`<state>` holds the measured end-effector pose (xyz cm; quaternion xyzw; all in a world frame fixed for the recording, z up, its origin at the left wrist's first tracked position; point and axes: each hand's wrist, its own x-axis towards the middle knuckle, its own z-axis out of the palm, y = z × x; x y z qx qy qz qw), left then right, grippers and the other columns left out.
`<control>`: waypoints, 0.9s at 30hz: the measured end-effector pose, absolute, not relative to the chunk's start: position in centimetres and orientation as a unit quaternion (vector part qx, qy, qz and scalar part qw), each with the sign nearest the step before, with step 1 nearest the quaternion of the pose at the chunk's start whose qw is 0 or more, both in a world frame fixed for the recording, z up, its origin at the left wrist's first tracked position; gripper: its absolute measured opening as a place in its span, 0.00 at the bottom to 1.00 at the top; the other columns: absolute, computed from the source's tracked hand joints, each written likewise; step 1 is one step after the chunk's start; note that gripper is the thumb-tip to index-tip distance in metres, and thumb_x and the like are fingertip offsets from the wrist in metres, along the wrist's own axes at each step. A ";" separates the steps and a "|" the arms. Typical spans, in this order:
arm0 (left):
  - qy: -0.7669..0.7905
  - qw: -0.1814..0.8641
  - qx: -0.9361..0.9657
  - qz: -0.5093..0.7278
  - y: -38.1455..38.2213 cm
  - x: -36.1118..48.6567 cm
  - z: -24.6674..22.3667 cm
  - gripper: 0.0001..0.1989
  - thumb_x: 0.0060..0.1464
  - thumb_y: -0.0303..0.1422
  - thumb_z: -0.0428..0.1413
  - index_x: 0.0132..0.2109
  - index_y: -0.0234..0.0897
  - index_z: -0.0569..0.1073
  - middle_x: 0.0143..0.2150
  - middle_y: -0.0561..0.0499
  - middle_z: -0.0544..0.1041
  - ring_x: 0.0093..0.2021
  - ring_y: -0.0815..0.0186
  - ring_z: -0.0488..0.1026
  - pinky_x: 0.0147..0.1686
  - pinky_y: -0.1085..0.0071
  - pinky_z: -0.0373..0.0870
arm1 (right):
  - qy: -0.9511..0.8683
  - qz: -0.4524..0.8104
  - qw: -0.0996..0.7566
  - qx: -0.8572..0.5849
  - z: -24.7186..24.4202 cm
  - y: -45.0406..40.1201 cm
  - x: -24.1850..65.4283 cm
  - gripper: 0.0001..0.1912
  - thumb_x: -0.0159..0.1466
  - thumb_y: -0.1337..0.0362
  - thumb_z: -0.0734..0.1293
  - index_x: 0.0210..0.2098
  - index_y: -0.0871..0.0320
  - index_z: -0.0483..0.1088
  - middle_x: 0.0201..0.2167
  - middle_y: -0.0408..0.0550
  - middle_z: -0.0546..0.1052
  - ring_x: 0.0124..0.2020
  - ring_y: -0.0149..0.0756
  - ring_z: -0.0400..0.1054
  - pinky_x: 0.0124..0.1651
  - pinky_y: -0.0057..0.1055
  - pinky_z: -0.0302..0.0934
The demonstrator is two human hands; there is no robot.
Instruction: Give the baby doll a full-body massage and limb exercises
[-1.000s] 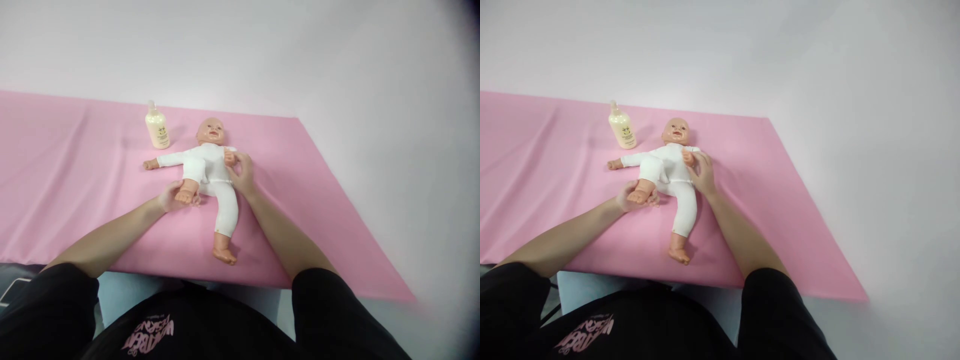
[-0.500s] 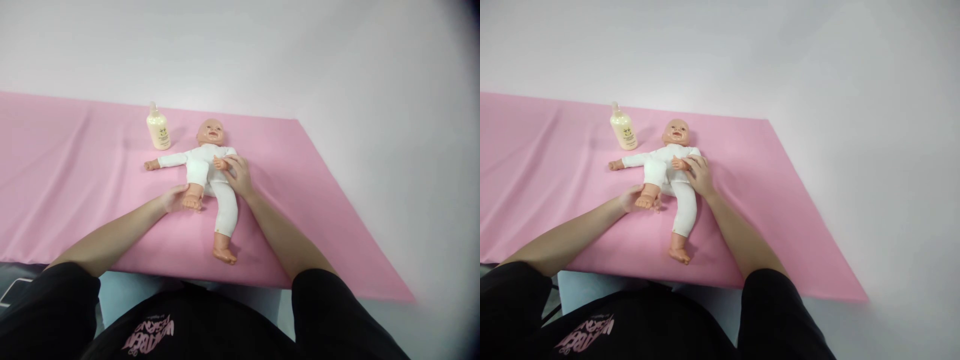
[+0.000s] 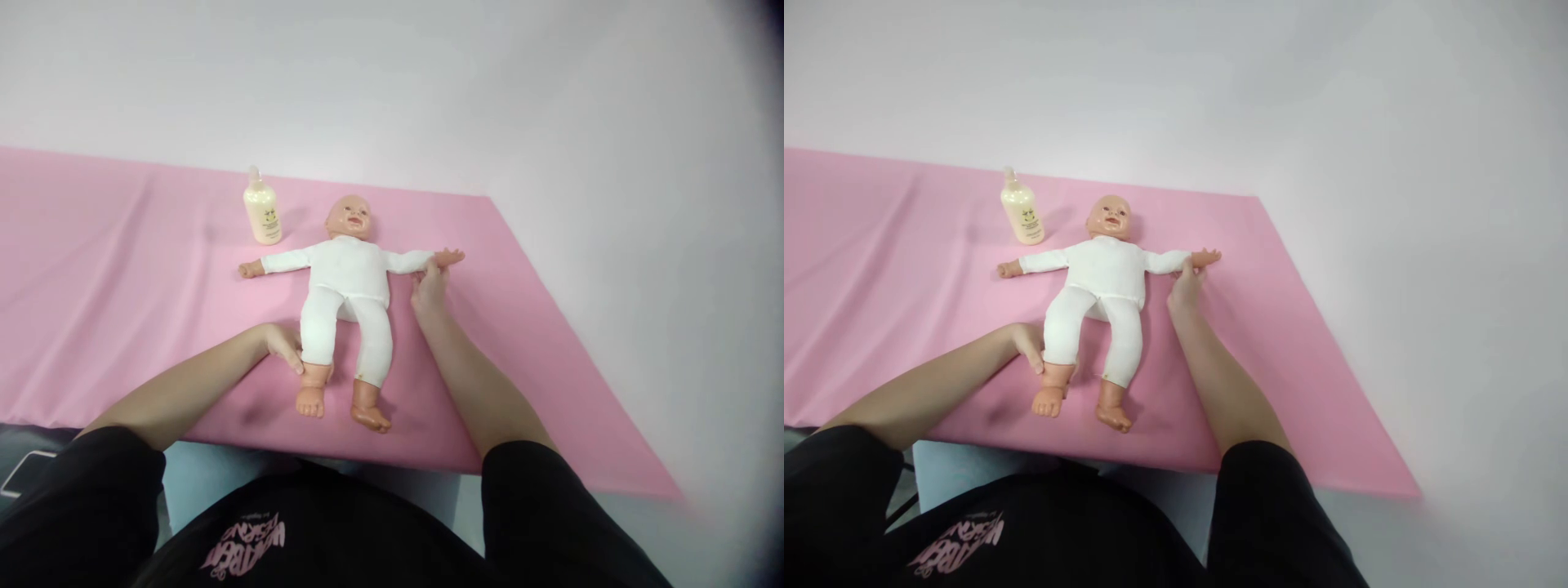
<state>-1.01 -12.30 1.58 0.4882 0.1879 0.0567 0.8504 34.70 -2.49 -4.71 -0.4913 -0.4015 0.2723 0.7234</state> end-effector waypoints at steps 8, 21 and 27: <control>0.020 0.888 0.452 0.086 -11.6 -0.5 0.8 0.33 0.30 0.65 0.63 0.30 0.42 0.70 0.18 0.50 0.67 0.30 0.52 0.73 0.44 0.46 0.77 | -0.515 0.116 0.735 -0.425 -1.1 -4.7 32.0 0.41 0.67 0.43 0.63 0.72 0.51 0.48 0.75 0.57 0.48 0.74 0.44 0.53 0.66 0.46 0.66; 0.159 0.887 0.326 0.285 -12.1 0.9 2.6 0.25 0.53 0.54 0.59 0.35 0.33 0.73 0.25 0.52 0.68 0.31 0.61 0.71 0.39 0.60 0.78 | -0.792 -0.073 0.478 -0.372 0.7 -8.8 28.8 0.18 0.72 0.57 0.63 0.59 0.54 0.71 0.54 0.55 0.74 0.56 0.43 0.69 0.63 0.46 0.65; 0.168 0.883 0.337 0.280 -12.0 1.1 2.1 0.27 0.53 0.54 0.61 0.39 0.30 0.75 0.26 0.51 0.71 0.31 0.61 0.73 0.43 0.59 0.77 | -0.833 -0.111 0.412 -0.351 1.1 -9.0 28.7 0.19 0.74 0.60 0.59 0.59 0.53 0.74 0.54 0.54 0.75 0.57 0.41 0.68 0.63 0.44 0.65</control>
